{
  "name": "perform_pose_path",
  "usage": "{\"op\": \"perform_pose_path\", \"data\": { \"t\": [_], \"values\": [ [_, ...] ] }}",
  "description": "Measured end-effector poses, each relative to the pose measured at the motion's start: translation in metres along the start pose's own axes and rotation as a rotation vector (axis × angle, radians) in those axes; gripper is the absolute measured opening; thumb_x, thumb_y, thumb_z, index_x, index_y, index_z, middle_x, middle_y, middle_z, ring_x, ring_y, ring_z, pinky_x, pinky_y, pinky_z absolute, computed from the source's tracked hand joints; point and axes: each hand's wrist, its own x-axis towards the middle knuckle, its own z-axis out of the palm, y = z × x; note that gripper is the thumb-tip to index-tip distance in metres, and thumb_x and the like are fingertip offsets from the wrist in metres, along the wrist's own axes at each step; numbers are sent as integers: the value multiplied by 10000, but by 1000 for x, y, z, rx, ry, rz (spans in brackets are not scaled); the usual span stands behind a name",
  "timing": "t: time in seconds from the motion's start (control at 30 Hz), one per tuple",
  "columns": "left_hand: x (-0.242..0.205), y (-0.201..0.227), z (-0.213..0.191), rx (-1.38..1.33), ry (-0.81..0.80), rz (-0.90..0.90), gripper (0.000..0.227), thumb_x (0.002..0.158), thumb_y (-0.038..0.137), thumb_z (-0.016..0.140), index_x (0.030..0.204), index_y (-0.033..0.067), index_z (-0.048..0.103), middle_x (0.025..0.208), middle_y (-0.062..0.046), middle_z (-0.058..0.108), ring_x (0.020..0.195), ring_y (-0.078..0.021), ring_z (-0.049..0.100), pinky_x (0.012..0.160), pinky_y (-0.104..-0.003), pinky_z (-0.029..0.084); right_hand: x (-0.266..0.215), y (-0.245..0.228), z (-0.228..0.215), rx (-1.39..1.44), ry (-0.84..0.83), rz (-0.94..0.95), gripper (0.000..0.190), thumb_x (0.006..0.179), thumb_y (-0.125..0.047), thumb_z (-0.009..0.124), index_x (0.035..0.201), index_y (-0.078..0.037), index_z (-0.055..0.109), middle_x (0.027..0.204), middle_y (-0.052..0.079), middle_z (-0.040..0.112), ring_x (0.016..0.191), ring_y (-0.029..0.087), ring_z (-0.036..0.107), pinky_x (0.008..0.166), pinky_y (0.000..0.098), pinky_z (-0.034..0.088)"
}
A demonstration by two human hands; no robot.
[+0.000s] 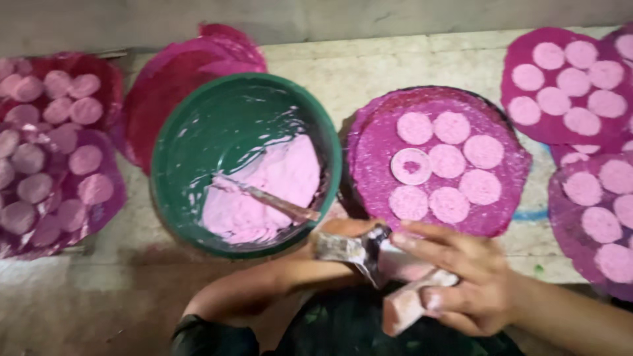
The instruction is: The person scoops pink paste from a green bowl and fills a metal circular mold. They press the mold onto a pink glittery surface to form round shapes, then remove the mold to leave the circles on the surface. This process is repeated multiple times.
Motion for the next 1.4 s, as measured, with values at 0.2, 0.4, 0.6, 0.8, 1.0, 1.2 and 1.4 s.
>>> {"op": "perform_pose_path", "data": {
  "t": [0.2,0.4,0.6,0.8,1.0,1.2,1.4],
  "values": [
    [74,-19,66,-119,77,348,564,904,254,749,1388,86,512,1274,-124,622,1153,-247,604,976,-396,481,-44,22,6,161,87,432,703,1085,-408,523,1662,-170,198,1586,299,432,1429,472,510,1129,537,467],
    [137,-29,24,-289,17,389,959,795,259,885,1529,48,304,1448,-150,471,1338,-261,442,1116,-429,357,-119,95,-83,914,-380,979,1153,902,-858,370,1675,-45,103,1632,246,336,1484,413,327,1158,537,295],
    [204,-21,-23,-1688,10,1074,910,846,520,784,1586,142,414,1464,-42,561,1432,-215,496,1300,-457,305,-167,143,-105,975,-384,1621,1005,793,-744,273,1569,-120,409,1341,181,646,1271,319,637,1065,482,512],
    [264,-60,-3,-2077,322,957,379,1084,473,543,1134,98,564,995,-24,568,1034,-206,569,1088,-426,461,-149,188,-99,657,-590,1566,899,943,-697,126,1129,1,661,905,165,735,858,280,757,840,423,618],
    [280,-107,-16,-2122,296,1046,311,1038,443,498,998,136,520,900,6,515,914,-178,544,1004,-437,500,-126,209,-65,261,-585,1557,882,954,-714,204,1060,-4,715,768,151,663,739,254,621,701,408,539],
    [284,-112,-6,-2179,287,1022,312,1036,448,481,990,142,520,888,3,502,895,-179,537,975,-420,501,-107,203,-71,365,-570,1587,888,897,-723,205,1068,-13,711,760,100,707,709,226,658,672,382,541],
    [280,-103,-29,-2025,331,1016,354,1026,467,463,997,126,551,894,-3,531,908,-185,549,984,-406,499,-125,213,-52,254,-554,1553,873,966,-740,188,1072,-16,665,756,107,651,680,203,608,613,385,540]
  ]
}}
